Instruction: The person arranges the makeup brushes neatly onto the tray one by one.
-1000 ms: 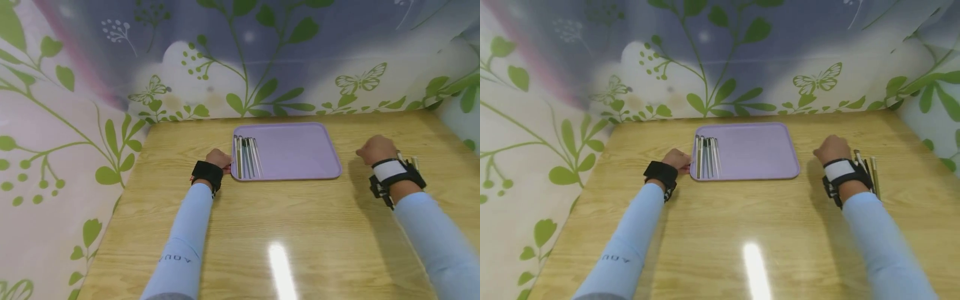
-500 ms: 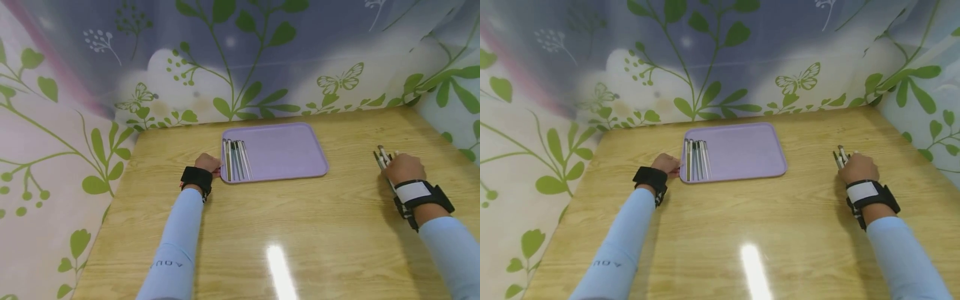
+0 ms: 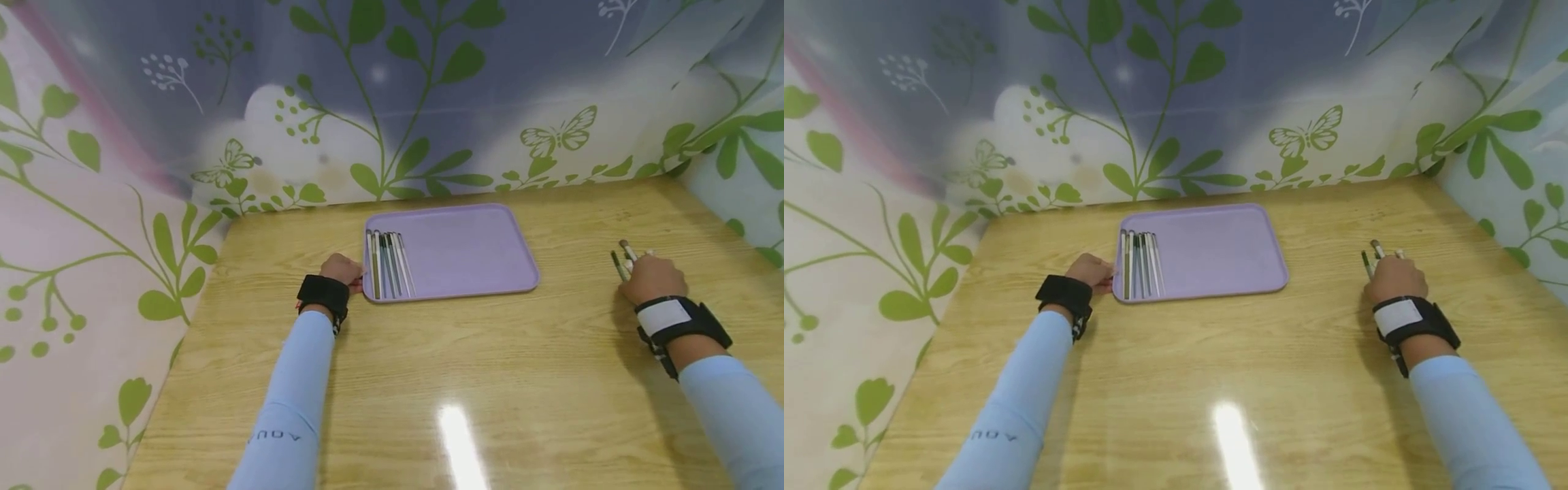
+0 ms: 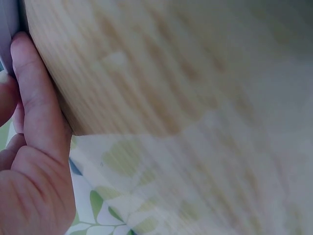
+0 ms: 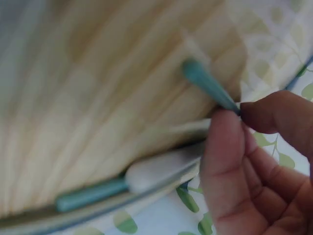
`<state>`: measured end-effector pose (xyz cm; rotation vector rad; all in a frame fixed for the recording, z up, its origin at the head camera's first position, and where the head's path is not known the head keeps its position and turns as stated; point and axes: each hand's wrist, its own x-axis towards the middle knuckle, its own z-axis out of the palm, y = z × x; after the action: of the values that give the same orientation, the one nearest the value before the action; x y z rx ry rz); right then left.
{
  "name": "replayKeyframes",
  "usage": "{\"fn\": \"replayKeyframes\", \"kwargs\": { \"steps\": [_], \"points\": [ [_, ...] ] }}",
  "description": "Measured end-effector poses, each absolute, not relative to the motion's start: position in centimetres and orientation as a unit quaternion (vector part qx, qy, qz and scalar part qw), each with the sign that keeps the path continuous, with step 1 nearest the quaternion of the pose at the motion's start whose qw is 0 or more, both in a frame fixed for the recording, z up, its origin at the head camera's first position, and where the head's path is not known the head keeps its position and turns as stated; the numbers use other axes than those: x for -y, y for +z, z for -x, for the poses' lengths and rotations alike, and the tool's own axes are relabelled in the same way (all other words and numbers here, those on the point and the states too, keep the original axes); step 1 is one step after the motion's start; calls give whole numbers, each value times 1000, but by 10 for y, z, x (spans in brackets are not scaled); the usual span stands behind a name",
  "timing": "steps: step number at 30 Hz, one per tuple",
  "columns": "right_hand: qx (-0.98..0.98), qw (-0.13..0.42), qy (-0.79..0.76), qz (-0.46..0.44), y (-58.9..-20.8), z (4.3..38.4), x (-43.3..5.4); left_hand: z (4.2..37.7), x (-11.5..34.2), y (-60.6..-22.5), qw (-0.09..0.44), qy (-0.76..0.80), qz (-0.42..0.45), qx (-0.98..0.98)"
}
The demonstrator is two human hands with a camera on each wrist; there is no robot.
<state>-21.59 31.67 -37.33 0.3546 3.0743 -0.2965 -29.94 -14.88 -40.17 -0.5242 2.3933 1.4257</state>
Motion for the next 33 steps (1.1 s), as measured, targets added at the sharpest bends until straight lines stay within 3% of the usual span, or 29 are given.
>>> {"fn": "replayKeyframes", "kwargs": {
  "steps": [7,11,17,22,28,33],
  "points": [
    [-991,47,-93,-83,-370,239,-298,302,158,-396,137,493,192,-837],
    [-985,92,-138,-38,-355,258,-272,299,161,-393,141,494,194,-836],
    [-906,138,-399,-25,-326,294,-192,295,161,-390,148,509,199,-824],
    [-813,207,-542,-44,-333,324,-122,294,159,-390,148,519,198,-818],
    [-853,257,-450,-69,-365,340,-67,294,152,-392,150,508,196,-825],
    [-912,225,-339,-59,-373,333,-46,296,150,-393,162,516,198,-818]
  ]
}}
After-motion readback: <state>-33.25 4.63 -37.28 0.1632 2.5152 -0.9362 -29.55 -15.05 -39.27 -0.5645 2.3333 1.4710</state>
